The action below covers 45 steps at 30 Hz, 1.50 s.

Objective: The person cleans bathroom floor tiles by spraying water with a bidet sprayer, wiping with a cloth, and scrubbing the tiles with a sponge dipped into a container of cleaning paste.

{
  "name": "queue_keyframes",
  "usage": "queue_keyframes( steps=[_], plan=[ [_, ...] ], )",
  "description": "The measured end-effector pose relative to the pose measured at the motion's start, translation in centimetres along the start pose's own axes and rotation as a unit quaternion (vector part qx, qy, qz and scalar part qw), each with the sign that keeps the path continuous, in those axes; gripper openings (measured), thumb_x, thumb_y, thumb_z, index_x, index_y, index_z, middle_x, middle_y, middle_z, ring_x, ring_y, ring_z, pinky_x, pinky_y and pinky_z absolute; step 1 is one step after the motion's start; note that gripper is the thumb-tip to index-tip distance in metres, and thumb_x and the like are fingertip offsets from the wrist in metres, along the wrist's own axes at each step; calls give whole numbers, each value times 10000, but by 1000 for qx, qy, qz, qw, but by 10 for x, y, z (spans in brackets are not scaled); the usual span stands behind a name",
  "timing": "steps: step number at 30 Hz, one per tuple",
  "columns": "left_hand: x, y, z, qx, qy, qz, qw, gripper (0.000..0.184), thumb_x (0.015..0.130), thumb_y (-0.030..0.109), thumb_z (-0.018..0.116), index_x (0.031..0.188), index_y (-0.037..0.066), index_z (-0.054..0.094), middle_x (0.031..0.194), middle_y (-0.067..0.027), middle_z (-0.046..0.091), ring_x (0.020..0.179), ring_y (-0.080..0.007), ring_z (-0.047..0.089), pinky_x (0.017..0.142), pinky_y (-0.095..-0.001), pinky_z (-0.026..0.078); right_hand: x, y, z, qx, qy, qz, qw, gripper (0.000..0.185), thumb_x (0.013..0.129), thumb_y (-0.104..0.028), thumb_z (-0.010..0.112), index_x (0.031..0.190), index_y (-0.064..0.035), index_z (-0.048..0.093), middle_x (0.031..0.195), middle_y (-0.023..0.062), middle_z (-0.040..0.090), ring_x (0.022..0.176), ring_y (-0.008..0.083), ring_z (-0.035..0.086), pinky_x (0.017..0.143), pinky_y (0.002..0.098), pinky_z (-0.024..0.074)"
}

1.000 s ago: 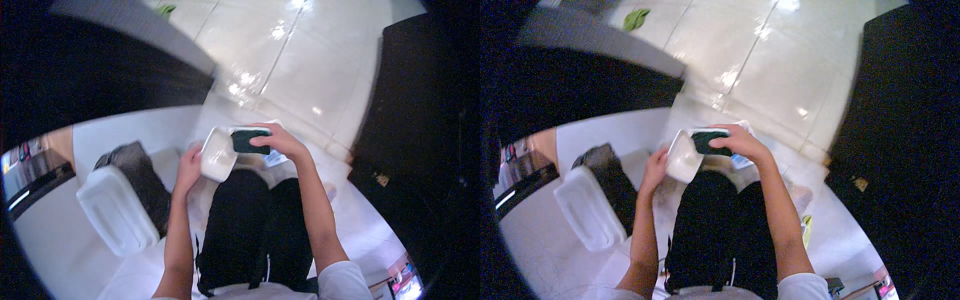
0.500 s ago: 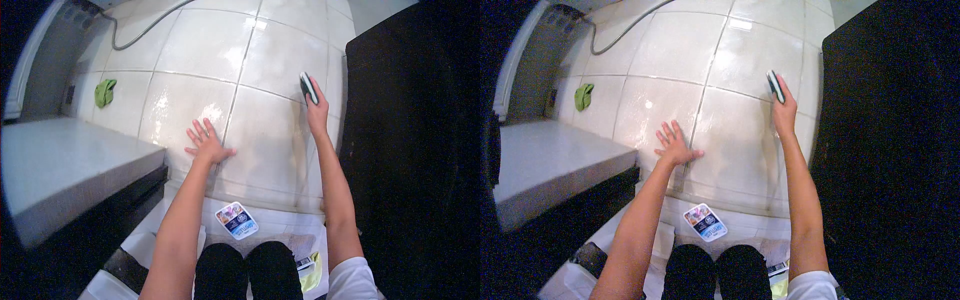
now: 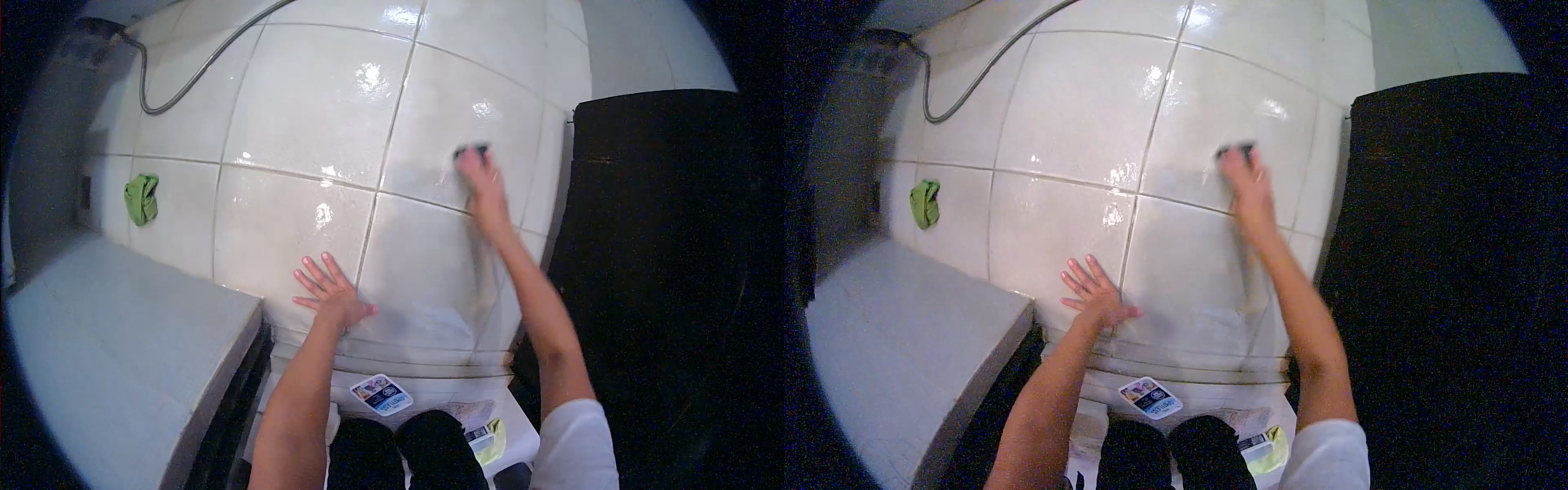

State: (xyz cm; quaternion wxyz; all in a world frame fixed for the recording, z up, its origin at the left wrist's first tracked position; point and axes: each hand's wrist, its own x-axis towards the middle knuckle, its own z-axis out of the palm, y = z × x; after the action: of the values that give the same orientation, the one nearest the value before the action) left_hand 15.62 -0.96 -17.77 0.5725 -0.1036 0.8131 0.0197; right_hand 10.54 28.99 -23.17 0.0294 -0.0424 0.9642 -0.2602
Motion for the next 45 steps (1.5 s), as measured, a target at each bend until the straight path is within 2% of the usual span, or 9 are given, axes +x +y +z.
queue_keyframes(
  steps=[4,11,15,17,19,21,29,33,45],
  plan=[
    [3,-3,1,-2,-4,16,1000,1504,552,531,835,1354,-11,-316,1354,-358,-371,1246,-565,-318,935,-779,14,77,9,-11,-86,129,94,983,592,726,73,485,1291,-101,507,1423,115,403,1311,441,313,1065,530,268],
    [5,-2,-4,-14,-35,8,999,1486,568,523,826,1352,-17,-315,1354,-370,-359,1246,-571,-312,925,-785,-1,-109,-59,-10,-20,-160,88,983,663,779,-205,630,1386,-82,392,1486,152,284,1372,447,174,1082,575,198],
    [9,-5,0,-16,-40,14,999,1480,576,530,818,1351,-11,-321,1354,-365,-365,1246,-564,-322,934,-777,-20,-26,0,5,-144,86,308,936,558,920,-220,474,1438,-95,311,1511,149,234,1391,400,158,1098,549,141],
    [8,-3,-2,-15,-38,23,999,1478,578,532,816,1350,-8,-323,1353,-362,-368,1244,-563,-326,939,-773,-25,30,-60,60,-73,175,255,948,563,961,-253,367,1459,-41,213,1529,141,186,1413,365,109,1121,526,46],
    [5,1,-4,-13,-48,-2,999,1468,590,515,817,1347,-15,-323,1345,-371,-371,1235,-572,-330,934,-776,-26,53,-149,100,-180,-9,158,971,589,910,-258,467,1434,-56,291,1516,145,221,1406,350,161,1106,553,140],
    [6,-6,4,-13,-34,9,999,1464,594,509,818,1346,-25,-319,1341,-377,-370,1233,-579,-325,930,-780,-23,27,-166,88,-28,-15,-31,999,532,889,-244,478,1390,-93,387,1491,147,268,1377,391,220,1082,577,204],
    [6,-5,1,-22,-31,25,999,1452,601,498,818,1344,-54,-301,1337,-386,-366,1232,-594,-308,922,-787,-11,6,-65,27,-97,95,202,970,516,892,-178,490,1396,-128,392,1506,73,278,1395,377,185,1067,636,152],
    [3,0,1,-14,-37,10,999,1450,600,492,820,1347,-48,-299,1340,-386,-362,1239,-588,-303,923,-786,-9,-71,-81,36,-63,-38,132,988,487,885,-151,512,1363,-129,422,1490,50,311,1387,387,194,1054,664,140],
    [8,1,-1,8,-41,-17,999,1479,579,508,825,1344,-11,-330,1344,-352,-392,1246,-557,-330,947,-767,-18,25,-36,19,-168,41,146,974,511,863,-62,450,1369,-121,409,1489,55,312,1390,379,197,986,746,135]
  ],
)
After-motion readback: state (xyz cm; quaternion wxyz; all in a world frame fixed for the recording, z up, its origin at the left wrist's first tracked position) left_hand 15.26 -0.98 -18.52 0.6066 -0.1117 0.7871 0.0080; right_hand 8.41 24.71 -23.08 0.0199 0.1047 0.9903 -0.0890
